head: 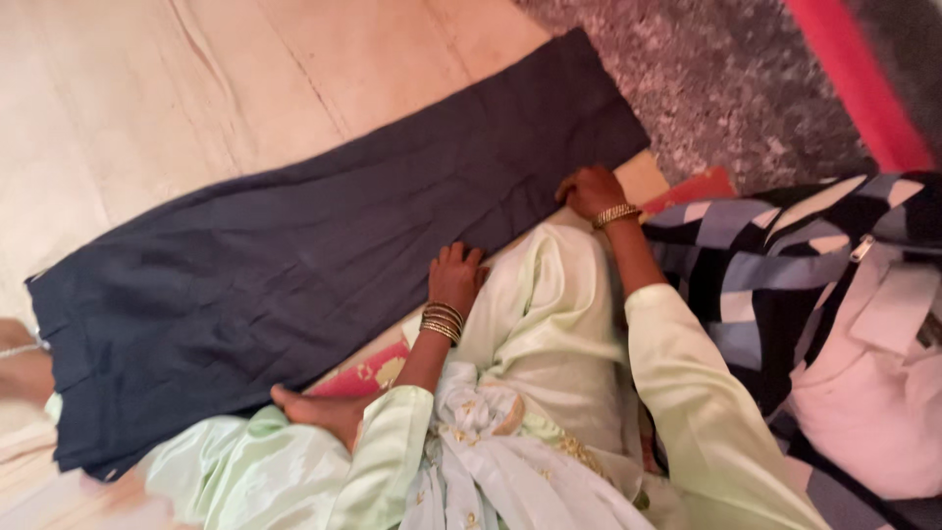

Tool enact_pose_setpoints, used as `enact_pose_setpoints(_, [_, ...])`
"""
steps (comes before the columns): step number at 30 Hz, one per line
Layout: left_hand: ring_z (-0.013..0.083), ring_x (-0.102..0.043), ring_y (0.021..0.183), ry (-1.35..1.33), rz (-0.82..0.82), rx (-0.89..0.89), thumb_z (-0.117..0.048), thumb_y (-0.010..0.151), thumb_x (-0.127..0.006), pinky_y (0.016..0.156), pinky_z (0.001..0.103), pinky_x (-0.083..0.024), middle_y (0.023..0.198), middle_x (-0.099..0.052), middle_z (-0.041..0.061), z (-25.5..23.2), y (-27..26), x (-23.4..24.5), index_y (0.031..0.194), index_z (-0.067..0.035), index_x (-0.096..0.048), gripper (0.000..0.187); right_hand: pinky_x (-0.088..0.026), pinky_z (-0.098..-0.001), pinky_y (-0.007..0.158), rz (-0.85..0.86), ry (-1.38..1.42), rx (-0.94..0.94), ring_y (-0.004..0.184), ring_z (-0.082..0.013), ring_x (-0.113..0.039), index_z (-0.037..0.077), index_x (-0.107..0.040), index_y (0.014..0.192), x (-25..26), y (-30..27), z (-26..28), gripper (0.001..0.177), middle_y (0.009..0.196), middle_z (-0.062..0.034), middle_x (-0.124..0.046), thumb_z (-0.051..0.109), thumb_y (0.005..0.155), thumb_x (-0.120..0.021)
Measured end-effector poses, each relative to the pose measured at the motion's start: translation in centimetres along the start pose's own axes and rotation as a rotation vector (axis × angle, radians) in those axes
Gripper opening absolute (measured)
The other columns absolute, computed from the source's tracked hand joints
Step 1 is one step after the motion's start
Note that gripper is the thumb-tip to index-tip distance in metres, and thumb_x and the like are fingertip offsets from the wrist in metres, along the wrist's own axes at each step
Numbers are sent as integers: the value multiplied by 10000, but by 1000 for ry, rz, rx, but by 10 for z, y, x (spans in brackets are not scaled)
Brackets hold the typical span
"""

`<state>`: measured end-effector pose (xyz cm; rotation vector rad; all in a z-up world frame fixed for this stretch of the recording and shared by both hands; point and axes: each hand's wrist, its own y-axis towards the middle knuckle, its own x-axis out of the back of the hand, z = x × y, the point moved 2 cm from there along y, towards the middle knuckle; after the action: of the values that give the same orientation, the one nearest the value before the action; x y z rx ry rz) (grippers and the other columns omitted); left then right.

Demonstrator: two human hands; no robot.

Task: The person folds a pair of dark trousers on the floor. They smooth the fabric, fold the legs together, and then fold the garment in half and again to create a compact bundle.

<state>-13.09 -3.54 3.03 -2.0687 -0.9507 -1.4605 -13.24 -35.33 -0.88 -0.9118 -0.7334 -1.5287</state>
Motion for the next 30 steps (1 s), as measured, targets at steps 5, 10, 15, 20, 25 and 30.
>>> enact_pose_setpoints(5, [278,-586,1012,140,-139,-295,-217,871,-667,792,440,-470,1133,-636,111,-14,33,-18,1393,-230,-641,523,-523,-445,908,-38,44,142,943,-310,-692,180,-831,855,-5,-6,0,275,952,-81,-769,19,745,-638])
enact_pose_setpoints(10, [272,-596,1003,96,63,-238,-298,958,-644,802,454,-487,1014,-611,62,-7,45,-40,1066,-181,-633,160,-522,-443,933,-241,28,38,986,-349,-667,145,-818,923,12,-11,-17,235,981,-142,-749,38,775,-671])
enact_pose_setpoints(15, [329,-551,1190,62,-27,-36,-332,975,-637,936,493,-459,1248,-589,141,-4,46,-43,1212,-124,-638,316,-528,-454,934,-175,-11,-213,1046,-360,-674,139,-808,1046,20,11,5,242,1144,-150,-736,59,884,-647])
enact_pose_setpoints(20, [351,-246,1604,229,-96,187,-307,997,-561,1292,524,-197,1728,-264,172,23,44,-48,1488,-153,-524,516,-470,-494,1087,-2,70,417,1331,-389,-553,48,-618,1395,-54,27,140,457,1477,-185,-571,203,965,-618])
enact_pose_setpoints(25, [356,-176,1558,156,-93,319,-486,964,-529,1223,631,-82,1678,-202,170,105,21,3,1593,-173,-341,727,-389,-533,1177,437,-450,182,1546,-354,-361,144,-410,1551,-58,64,183,655,1644,-153,-393,457,994,-550])
enact_pose_setpoints(30, [383,-180,1558,226,-203,488,-563,977,-548,1222,654,-88,1679,-220,218,166,-3,26,1625,-203,-300,782,-276,-562,1191,52,-141,507,1480,-439,-348,9,-415,1515,-72,64,222,741,1584,-263,-376,521,997,-557])
